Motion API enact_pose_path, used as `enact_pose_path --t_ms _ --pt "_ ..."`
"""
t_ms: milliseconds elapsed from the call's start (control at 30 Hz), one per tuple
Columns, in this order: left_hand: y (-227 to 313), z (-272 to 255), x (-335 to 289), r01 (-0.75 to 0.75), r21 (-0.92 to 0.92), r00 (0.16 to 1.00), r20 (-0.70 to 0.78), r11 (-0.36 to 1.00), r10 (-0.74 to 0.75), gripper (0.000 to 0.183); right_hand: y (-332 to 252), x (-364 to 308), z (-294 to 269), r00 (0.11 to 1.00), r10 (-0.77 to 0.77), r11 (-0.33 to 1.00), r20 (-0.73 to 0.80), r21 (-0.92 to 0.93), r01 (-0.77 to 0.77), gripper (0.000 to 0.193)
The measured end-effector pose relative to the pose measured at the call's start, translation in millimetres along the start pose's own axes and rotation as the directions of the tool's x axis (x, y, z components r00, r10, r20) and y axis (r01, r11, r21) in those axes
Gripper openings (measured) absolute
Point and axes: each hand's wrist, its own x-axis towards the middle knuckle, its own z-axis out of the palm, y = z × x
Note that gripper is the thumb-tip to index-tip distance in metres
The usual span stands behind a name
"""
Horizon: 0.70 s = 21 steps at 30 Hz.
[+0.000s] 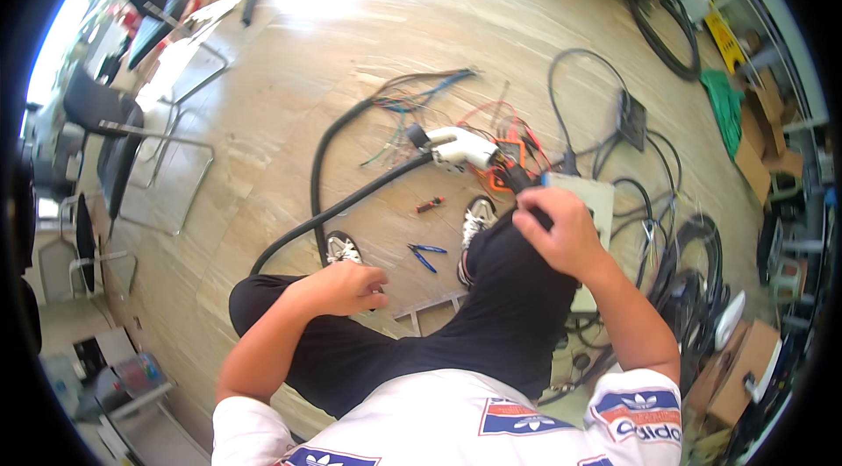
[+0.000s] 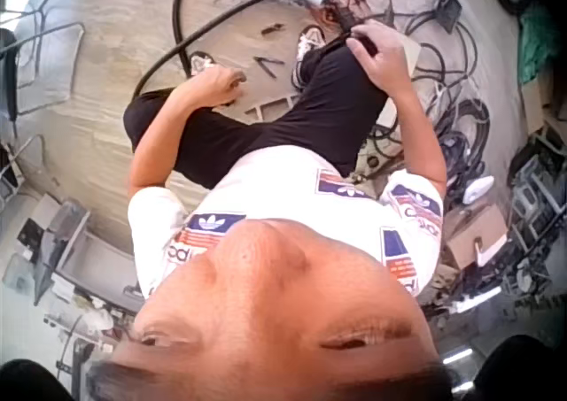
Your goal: The person manipulates an EV charging connector and its internal wiring by hand, checking cable connections and using a multimeter to test terminals.
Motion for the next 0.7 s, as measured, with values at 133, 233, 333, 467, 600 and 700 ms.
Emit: enact_pose_path --t_ms 133,233,333,467,600,700 --pt "-11 8 16 0.087 0.191 0.995 -0.066 0.978 -0.075 0.034 1 -5 6 0.996 0.046 0.994 -0.078 -0.092 -0.053 0.017" --pt "-23 -1 24 0.132 0.202 0.985 -0.139 0.970 -0.105 0.032 3 -8 7 0.993 0.042 0.993 -0.109 -0.110 -0.054 0.014" --pt "-29 -1 33 0.137 0.210 0.980 -0.168 0.968 -0.102 0.031 3 -5 8 0.992 0.089 0.992 -0.092 -0.080 -0.096 0.019" --pt "-11 8 40 0.085 0.220 0.991 -0.123 0.972 -0.059 0.029 2 -2 11 0.991 0.094 0.993 -0.097 -0.057 -0.100 0.019" --pt "-9 20 43 0.046 0.247 0.994 -0.108 0.968 -0.020 0.027 11 -2 8 0.994 0.098 0.992 -0.054 -0.073 -0.101 0.018" --pt "-15 24 39 0.048 0.254 0.991 -0.136 0.966 -0.014 0.026 7 1 6 0.999 0.034 0.982 -0.041 -0.182 -0.041 0.022"
